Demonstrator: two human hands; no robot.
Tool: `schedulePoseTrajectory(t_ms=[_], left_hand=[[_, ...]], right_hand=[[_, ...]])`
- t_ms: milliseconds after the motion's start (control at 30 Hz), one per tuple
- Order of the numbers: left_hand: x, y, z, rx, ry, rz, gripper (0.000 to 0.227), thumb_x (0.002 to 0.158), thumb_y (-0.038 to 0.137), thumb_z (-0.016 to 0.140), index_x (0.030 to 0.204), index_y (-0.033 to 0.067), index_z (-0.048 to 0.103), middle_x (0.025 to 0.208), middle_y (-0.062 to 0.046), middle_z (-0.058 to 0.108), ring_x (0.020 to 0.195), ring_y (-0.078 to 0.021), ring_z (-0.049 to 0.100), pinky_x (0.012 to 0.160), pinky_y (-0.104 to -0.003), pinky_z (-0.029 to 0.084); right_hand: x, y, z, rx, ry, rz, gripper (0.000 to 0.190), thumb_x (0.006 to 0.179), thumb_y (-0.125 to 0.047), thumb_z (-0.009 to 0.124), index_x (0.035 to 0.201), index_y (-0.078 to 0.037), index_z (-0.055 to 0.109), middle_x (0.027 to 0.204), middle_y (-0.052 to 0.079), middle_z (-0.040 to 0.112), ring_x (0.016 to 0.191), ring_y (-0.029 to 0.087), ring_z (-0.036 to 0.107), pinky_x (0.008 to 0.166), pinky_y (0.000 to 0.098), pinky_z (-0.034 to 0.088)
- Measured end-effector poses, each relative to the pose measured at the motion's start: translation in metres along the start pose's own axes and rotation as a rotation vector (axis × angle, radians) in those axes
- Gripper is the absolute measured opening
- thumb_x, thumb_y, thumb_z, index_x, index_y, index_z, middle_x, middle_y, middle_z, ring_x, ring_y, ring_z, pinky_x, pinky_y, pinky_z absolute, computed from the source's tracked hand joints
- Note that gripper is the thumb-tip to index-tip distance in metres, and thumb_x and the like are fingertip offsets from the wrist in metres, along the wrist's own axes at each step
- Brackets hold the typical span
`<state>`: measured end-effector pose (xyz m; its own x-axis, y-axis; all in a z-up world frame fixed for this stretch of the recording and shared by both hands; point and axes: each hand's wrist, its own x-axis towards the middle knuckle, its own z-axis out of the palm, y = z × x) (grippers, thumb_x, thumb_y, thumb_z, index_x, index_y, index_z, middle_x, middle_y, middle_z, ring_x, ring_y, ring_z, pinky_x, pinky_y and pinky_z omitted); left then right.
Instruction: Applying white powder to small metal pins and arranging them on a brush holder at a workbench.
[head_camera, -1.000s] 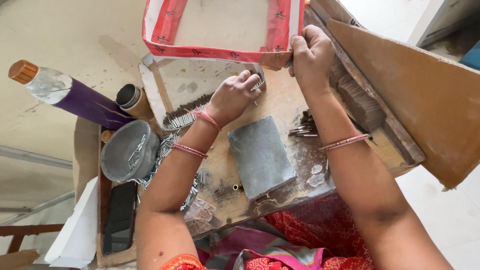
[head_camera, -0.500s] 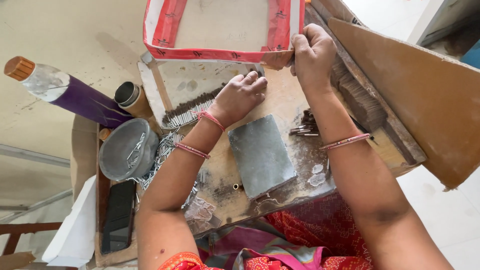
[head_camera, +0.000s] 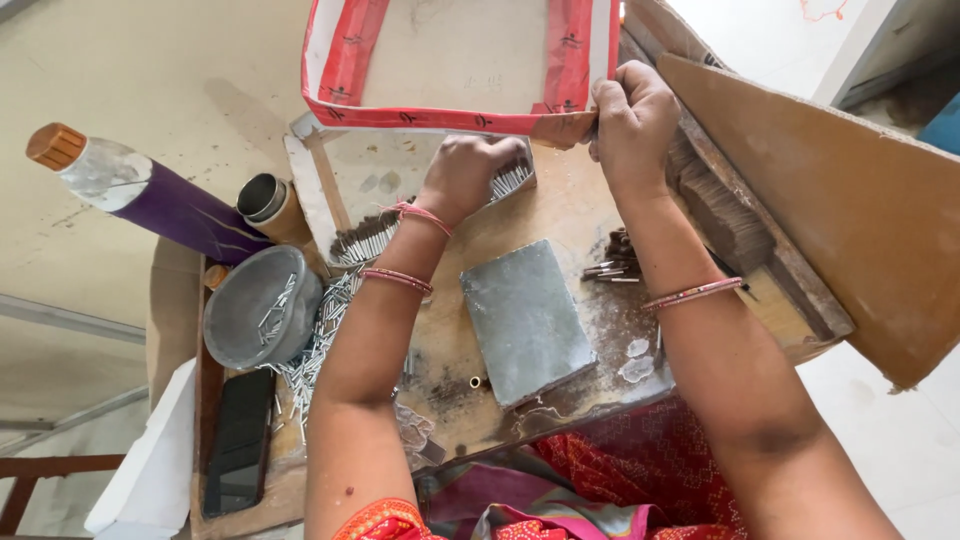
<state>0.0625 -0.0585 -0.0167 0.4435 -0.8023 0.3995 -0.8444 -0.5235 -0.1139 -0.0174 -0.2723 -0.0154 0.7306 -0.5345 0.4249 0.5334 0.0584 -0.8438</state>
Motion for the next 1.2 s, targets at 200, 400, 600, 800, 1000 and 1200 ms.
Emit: schedulePoseTrajectory(t_ms=[200,400,600,800,1000,1200], left_hand=[[-0.007,-0.052,0.064,-0.473,0.003,-0.645,0.017,0.091,0.012,0.064,0.1,-0.0002,0.072,0.094,-0.024,0.072,0.09,-0.038,0.073,0.084,-0.045,0.056],[-0.011,-0.04,0.076,-0.541,0.053,-0.494,0.037,0.084,0.002,0.055,0.118,0.0004,0.07,0.111,-0.027,0.071,0.108,-0.0391,0.066,0.096,-0.041,0.051],[-0.013,-0.036,0.053,-0.75,0.049,-0.553,0.035,0.093,0.017,0.069,0.126,0.004,0.069,0.123,-0.014,0.073,0.111,-0.0246,0.072,0.098,-0.036,0.056],[-0.039,-0.025,0.026,-0.617,0.021,-0.399,0.067,0.071,0.02,0.088,0.129,0.0013,0.059,0.126,-0.014,0.068,0.119,-0.025,0.067,0.105,-0.035,0.053],[-0.057,-0.024,0.035,-0.404,0.156,-0.485,0.049,0.083,0.008,0.079,0.126,-0.0035,0.059,0.124,-0.023,0.064,0.116,-0.0389,0.064,0.1,-0.042,0.052],[-0.12,0.063,-0.086,0.022,-0.077,-0.359,0.055,0.068,-0.007,0.063,0.123,-0.0069,0.061,0.121,-0.026,0.061,0.118,-0.044,0.055,0.106,-0.049,0.042]], right_hand=[[-0.002,0.002,0.003,0.001,0.019,0.035,0.018,0.098,-0.007,0.06,0.081,-0.002,0.06,0.066,0.002,0.062,0.045,0.007,0.054,0.036,0.026,0.04],[0.0,0.009,0.001,-0.027,0.03,0.023,0.018,0.098,-0.007,0.06,0.08,-0.002,0.061,0.065,0.002,0.061,0.045,0.007,0.054,0.036,0.0262,0.041],[0.0,0.005,-0.001,-0.036,0.022,0.021,0.019,0.098,-0.008,0.06,0.081,-0.002,0.06,0.067,0.002,0.062,0.046,0.007,0.056,0.036,0.0263,0.043],[-0.002,0.007,0.003,-0.045,0.018,0.024,0.017,0.099,-0.007,0.06,0.083,-0.001,0.062,0.067,0.002,0.063,0.046,0.008,0.056,0.037,0.0263,0.043],[-0.005,0.006,0.005,-0.158,-0.059,0.027,0.016,0.099,-0.008,0.059,0.086,-0.001,0.064,0.067,0.003,0.064,0.048,0.007,0.059,0.039,0.0263,0.047],[-0.007,0.031,0.009,-0.201,-0.199,0.155,0.014,0.099,-0.006,0.059,0.088,0.0,0.066,0.067,0.005,0.065,0.047,0.009,0.06,0.04,0.0281,0.048]])
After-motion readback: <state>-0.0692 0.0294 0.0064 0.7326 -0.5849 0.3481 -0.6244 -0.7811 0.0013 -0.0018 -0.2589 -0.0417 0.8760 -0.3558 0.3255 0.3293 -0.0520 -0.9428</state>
